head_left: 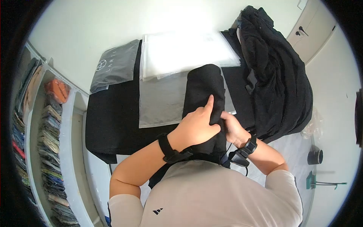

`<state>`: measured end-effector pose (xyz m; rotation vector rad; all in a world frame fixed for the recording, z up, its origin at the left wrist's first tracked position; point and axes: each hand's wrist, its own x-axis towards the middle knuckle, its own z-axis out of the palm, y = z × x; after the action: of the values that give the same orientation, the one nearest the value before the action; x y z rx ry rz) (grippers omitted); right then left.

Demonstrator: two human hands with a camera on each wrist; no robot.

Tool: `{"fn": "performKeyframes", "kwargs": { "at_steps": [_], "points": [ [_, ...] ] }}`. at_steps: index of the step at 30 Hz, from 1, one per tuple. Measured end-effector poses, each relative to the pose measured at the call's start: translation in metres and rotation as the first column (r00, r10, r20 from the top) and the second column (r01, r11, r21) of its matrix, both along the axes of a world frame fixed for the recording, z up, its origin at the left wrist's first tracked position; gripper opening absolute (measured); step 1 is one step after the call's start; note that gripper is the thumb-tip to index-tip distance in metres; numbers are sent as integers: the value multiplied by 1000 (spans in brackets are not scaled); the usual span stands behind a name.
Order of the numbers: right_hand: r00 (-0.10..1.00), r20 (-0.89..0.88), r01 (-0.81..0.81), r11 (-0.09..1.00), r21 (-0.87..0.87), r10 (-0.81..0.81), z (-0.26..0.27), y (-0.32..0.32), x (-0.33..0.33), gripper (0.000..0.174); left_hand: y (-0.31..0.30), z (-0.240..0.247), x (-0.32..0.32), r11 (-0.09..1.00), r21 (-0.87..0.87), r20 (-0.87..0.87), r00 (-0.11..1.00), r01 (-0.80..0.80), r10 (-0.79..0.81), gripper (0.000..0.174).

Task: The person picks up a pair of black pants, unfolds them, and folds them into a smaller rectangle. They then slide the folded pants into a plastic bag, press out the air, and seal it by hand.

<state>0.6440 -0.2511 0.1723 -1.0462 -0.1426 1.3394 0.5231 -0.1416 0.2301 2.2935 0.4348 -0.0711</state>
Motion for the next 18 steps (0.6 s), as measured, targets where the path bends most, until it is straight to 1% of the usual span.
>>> {"fn": "performKeyframes", "kwargs": {
  "at_steps": [1, 2, 4, 5, 7, 8, 10, 11, 12, 14, 15, 16, 17, 18],
  "points": [
    [998, -50, 29, 998, 59, -26, 4, -3, -1, 35, -2, -1, -1, 1000, -1, 0, 1000, 0, 0, 85],
    [990, -48, 135, 987, 88, -131, 10, -8, -5, 40, -5, -3, -2, 1000, 24, 21, 1000, 15, -16, 84],
    [985, -150, 109, 983, 145, -87, 9, -14, -6, 42, -9, -4, -2, 998, 46, 38, 999, 30, -32, 84],
    [984, -154, 108, 984, 139, -86, 3, -17, -5, 42, -12, -4, -2, 997, 69, 41, 998, 44, -47, 82],
    [995, -90, 52, 988, 142, -40, -16, -22, -1, 39, -18, -1, -2, 992, 107, 20, 997, 68, -71, 82],
    [995, -93, 50, 989, 139, -37, -23, -23, 1, 39, -21, -2, -2, 992, 104, 17, 998, 65, -67, 82],
    [998, -61, -1, 987, 159, 10, -25, -22, 3, 36, -25, -10, -2, 992, 106, 74, 995, 62, -70, 84],
    [999, -29, 33, 991, 128, -29, -25, -23, 1, 32, -27, -17, -4, 985, 163, 145, 987, 47, -71, 83],
    [999, -29, 32, 991, 128, -28, -27, -25, 2, 32, -25, -18, -6, 986, 163, 145, 987, 46, -70, 83],
    [996, 80, -52, 989, 137, 41, -34, -31, 7, 24, -13, -18, -12, 981, -79, 239, 959, 179, -155, 72],
    [991, 109, 67, 993, 94, -78, -18, -33, -4, 27, -2, -23, -18, 912, -291, 357, 917, 288, -176, 58],
    [998, -11, 58, 988, 140, -57, -19, -36, -2, 28, 6, -15, -27, 761, -599, 364, 931, 249, -18, 48],
    [994, -35, 103, 989, 103, -100, -15, -42, -2, 29, 19, -2, -37, 775, -625, 231, 970, 93, 70, 43],
    [988, -59, 148, 987, 67, -145, -8, -48, -2, 29, 35, -5, -48, 805, -591, 257, 958, 51, 128, 38]
  ]
}}
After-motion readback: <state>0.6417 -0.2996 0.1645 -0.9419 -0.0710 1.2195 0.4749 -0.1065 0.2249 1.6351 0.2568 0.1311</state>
